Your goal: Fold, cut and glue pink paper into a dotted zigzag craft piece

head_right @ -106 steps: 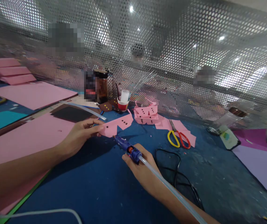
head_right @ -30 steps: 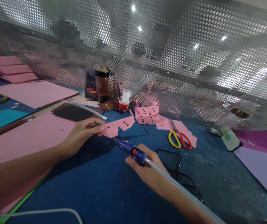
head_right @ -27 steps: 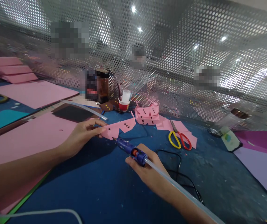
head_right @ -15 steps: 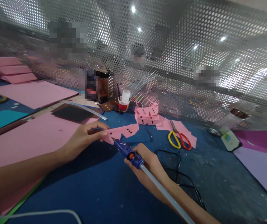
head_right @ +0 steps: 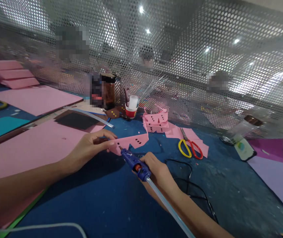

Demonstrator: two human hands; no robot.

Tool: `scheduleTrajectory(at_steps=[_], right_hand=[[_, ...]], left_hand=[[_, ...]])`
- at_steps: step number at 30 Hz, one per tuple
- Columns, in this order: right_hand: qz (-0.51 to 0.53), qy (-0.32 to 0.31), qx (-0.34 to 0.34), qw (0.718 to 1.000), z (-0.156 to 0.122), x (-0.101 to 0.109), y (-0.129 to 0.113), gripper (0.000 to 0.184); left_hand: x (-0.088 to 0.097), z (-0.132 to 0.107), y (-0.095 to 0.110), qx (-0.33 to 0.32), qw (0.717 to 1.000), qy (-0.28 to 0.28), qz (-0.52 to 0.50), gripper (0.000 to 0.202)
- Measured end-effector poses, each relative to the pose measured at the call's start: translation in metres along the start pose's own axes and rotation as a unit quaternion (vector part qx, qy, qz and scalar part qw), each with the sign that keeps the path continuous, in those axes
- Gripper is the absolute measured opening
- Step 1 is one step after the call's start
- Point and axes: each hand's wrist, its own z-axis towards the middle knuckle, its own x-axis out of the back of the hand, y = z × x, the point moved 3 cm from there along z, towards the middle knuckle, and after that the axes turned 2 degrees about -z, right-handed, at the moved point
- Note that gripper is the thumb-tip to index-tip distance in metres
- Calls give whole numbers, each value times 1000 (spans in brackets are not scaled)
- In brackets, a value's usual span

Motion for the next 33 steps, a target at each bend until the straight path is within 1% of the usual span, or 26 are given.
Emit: scheduleTrajectory(at_steps=[9,20,28,33], right_hand=[[-22,0,8,1000,-1,-1,4,9],[-13,5,5,1000,-1,0,2,5],[-20,1,3,1000,0,-2,5,7],[-25,8,5,1000,0,-1,2,7]], left_hand=[[0,-1,1,1,1000,-1,3,20],[0,-1,0,-5,1000,-1,-3,21],[-1,-2,1,-1,1000,-1,2,20],[-1,-1,3,-2,1000,-5,-6,20]])
